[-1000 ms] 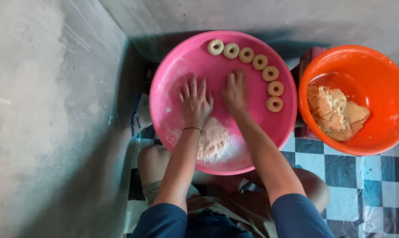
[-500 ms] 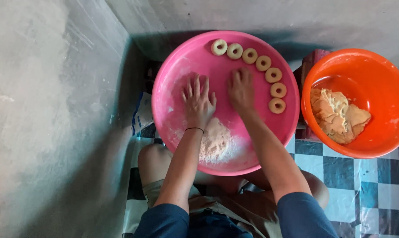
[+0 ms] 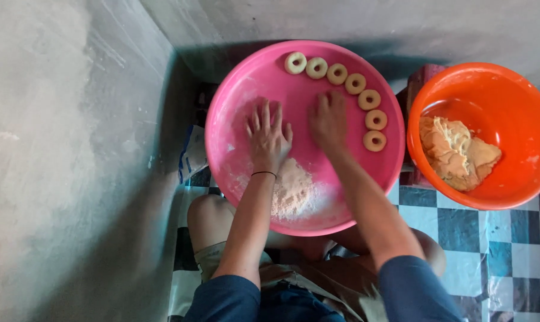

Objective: Shaping dough into donut rings and placing them on a tray dusted with flour.

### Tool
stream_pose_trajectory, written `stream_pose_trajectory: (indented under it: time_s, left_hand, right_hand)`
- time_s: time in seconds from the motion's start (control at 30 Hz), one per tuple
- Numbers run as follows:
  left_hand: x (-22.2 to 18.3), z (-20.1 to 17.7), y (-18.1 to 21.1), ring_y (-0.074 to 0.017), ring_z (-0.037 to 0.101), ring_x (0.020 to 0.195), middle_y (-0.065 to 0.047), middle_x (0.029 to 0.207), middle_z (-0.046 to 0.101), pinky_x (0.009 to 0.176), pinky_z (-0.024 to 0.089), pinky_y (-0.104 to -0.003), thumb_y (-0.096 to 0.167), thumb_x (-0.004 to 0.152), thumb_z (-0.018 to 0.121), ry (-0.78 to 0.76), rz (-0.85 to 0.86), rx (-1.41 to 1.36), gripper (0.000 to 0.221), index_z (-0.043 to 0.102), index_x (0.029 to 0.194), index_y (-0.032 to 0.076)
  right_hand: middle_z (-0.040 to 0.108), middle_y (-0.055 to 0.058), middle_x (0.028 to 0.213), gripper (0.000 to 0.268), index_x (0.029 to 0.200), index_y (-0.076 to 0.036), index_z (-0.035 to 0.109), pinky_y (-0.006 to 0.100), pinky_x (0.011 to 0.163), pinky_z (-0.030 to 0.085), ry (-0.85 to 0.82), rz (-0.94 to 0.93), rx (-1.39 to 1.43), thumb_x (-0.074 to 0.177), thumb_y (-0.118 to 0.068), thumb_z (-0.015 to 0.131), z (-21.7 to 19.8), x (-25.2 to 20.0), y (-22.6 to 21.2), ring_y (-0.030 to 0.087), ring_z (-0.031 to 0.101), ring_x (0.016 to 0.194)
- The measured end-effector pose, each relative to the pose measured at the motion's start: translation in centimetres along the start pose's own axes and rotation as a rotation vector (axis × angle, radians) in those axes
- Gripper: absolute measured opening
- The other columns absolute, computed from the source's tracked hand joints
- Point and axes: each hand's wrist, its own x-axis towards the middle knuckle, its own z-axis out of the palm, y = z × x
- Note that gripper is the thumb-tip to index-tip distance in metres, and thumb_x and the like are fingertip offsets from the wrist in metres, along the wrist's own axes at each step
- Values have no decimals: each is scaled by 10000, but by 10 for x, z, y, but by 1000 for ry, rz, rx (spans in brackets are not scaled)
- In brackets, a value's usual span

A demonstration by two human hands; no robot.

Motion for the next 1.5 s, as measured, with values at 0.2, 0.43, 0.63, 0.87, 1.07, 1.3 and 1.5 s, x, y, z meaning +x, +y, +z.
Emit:
stream_pose_trajectory:
  time_s: [0.2,0.43,0.63,0.87,1.07,1.3,1.5]
  left_hand:
    - [-2,-10,1,-387,430,1446,-127,1544,465,1117,393,-609,392,930,611,35,10,8,525,589,1425,218]
    - [-2,-12,2,-384,411,1461,-118,1566,445,1140,353,-618,428,969,549,-14,-10,12,523,579,1443,211]
    - [1,-1,0,-377,420,1453,-118,1576,435,1121,381,-607,428,957,570,26,24,53,499,600,1408,217]
    - [-1,-3,1,-378,402,1468,-111,1583,422,1142,351,-611,428,932,602,14,-6,42,571,555,1466,232]
    - [-1,-1,0,-377,419,1456,-113,1587,421,1130,371,-604,412,936,602,23,14,32,543,582,1444,221]
    - [1,-10,2,-374,393,1475,-111,1588,417,1156,329,-618,454,973,539,-48,-7,27,547,561,1464,216]
    - [-1,-6,0,-391,384,1476,-121,1574,420,1135,359,-623,429,967,559,-15,7,10,533,563,1457,218]
  right_hand:
    - [491,265,1343,415,1333,21,609,536,1027,523,-313,-101,209,953,-87,483,-53,-42,-44,514,446,1321]
    - [544,194,1251,279,1195,-65,597,444,962,550,-199,-15,-25,988,-248,634,-33,-20,-9,396,584,1210]
    - [557,291,1245,286,1216,31,629,567,997,504,-80,-37,202,977,-118,576,-19,-12,-33,509,549,1226]
    - [556,213,1161,260,1073,-34,612,496,902,525,-179,-180,87,856,-169,665,-15,-28,23,436,593,1098]
    - [515,257,1275,422,1169,-2,605,537,1027,473,-133,-59,149,771,-115,687,4,-24,-6,490,513,1241]
    - [577,249,1403,443,1403,-24,646,458,1109,467,-116,-158,-91,1043,-224,484,-47,-32,5,421,538,1358]
    - [526,322,1415,598,1460,56,550,556,1137,409,-166,-94,32,1045,-372,596,-19,-26,-24,521,460,1374]
